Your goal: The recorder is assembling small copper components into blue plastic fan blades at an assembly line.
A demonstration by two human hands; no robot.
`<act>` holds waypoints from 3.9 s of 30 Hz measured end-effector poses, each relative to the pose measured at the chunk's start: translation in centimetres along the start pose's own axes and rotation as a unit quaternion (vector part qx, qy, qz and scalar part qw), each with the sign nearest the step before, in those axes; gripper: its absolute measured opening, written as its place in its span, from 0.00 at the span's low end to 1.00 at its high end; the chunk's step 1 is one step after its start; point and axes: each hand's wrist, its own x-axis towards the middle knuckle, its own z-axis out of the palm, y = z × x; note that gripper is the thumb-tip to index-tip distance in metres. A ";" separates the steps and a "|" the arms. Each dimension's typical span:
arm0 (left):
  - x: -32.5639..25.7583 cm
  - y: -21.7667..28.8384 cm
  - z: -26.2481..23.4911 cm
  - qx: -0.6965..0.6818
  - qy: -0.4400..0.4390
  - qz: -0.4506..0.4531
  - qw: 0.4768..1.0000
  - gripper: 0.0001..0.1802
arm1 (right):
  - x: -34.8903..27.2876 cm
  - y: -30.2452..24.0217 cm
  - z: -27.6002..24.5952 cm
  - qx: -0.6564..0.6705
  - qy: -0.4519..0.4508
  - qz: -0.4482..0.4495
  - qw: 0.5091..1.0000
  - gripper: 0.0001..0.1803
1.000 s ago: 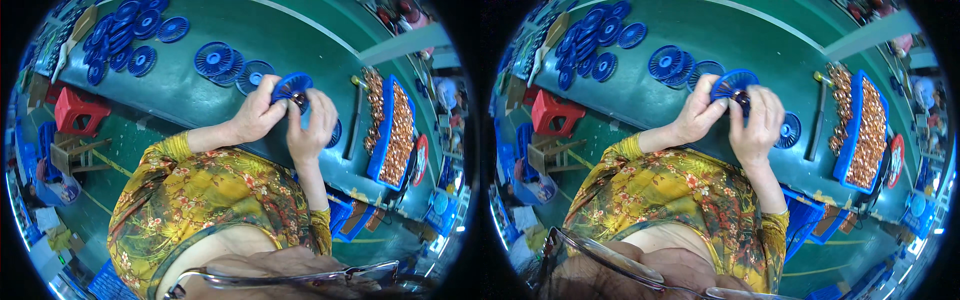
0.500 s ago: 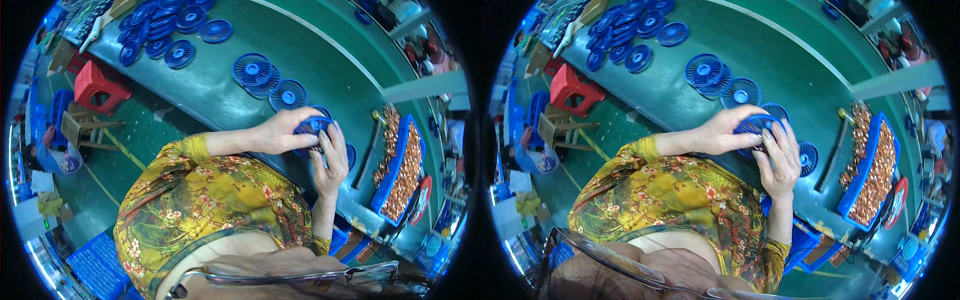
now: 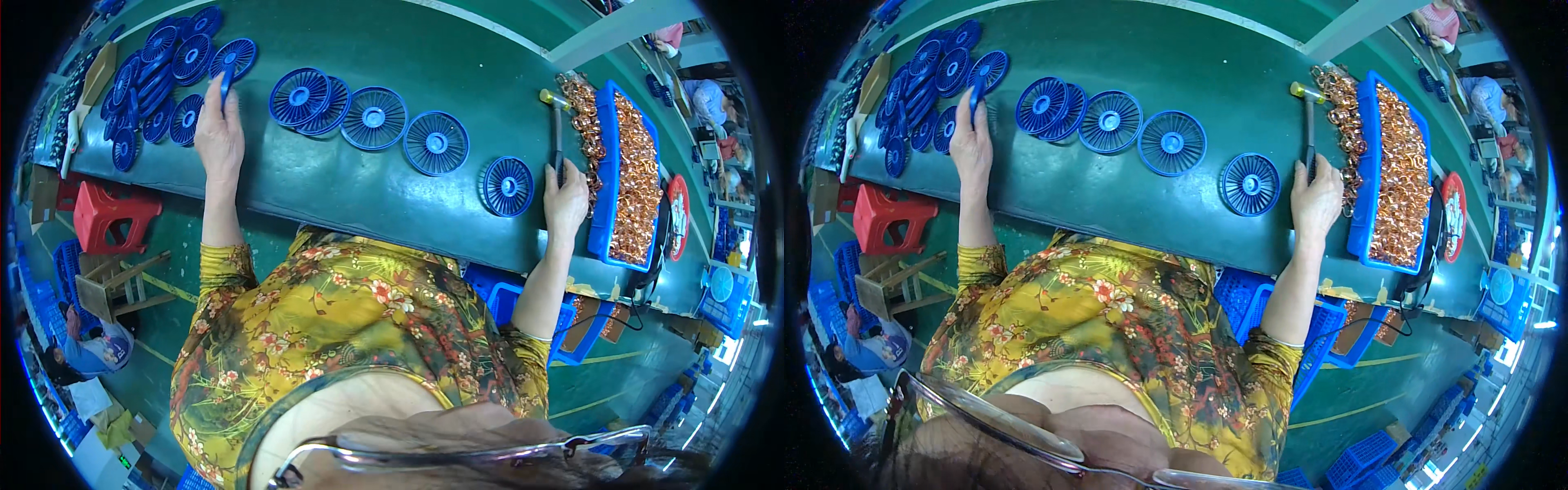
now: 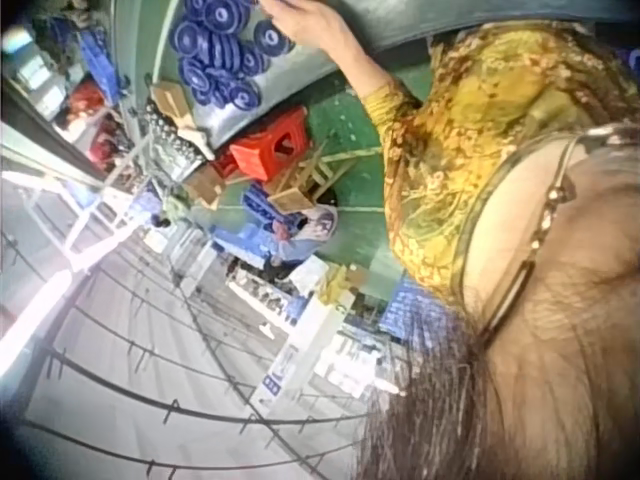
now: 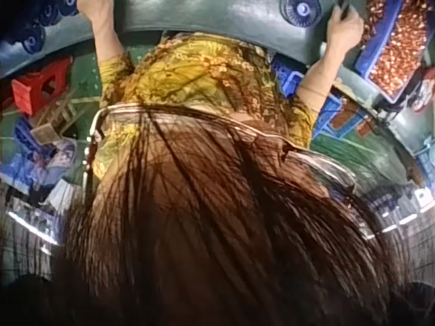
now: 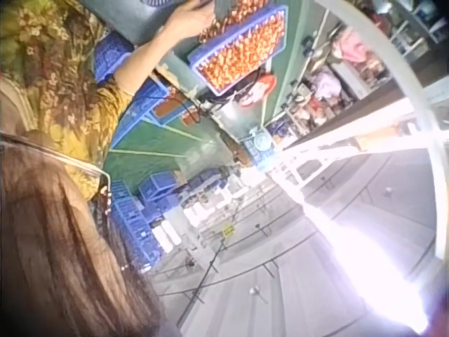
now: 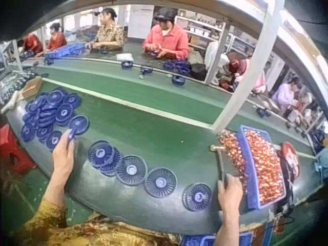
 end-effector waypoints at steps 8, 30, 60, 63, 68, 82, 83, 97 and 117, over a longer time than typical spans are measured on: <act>-1.2 1.0 1.1 0.055 -0.032 0.076 0.995 0.23 | 0.1 2.0 0.0 0.003 0.018 0.023 1.000 0.16; -9.1 24.8 11.6 -0.180 -0.475 0.354 0.786 0.61 | -15.4 0.4 -10.9 0.505 0.051 0.081 0.858 0.21; -3.9 16.2 7.4 -0.099 -0.396 0.375 0.832 0.60 | -14.1 -0.7 -7.6 0.306 -0.195 0.003 0.932 0.18; -4.8 17.3 7.6 -0.150 -0.423 0.342 0.825 0.59 | -13.2 -1.4 -7.7 0.334 -0.103 -0.001 0.937 0.19; -5.1 17.9 7.7 -0.147 -0.438 0.322 0.826 0.59 | -12.7 -3.4 -8.9 0.484 0.004 -0.019 0.875 0.19; -4.6 18.1 7.3 -0.181 -0.496 0.265 0.807 0.63 | -10.1 -6.0 -5.2 0.284 -0.171 -0.071 0.941 0.22; -4.9 17.7 7.7 -0.192 -0.482 0.274 0.810 0.62 | -9.7 -5.9 -5.3 0.253 -0.167 -0.100 0.948 0.22; -1.5 11.5 4.7 -0.046 -0.343 0.344 0.873 0.61 | -9.9 -5.5 -5.8 0.262 -0.165 -0.106 0.945 0.17; -4.0 12.8 5.3 -0.194 -0.378 0.292 0.857 0.61 | -7.4 -8.6 -3.0 0.231 -0.142 -0.189 0.944 0.22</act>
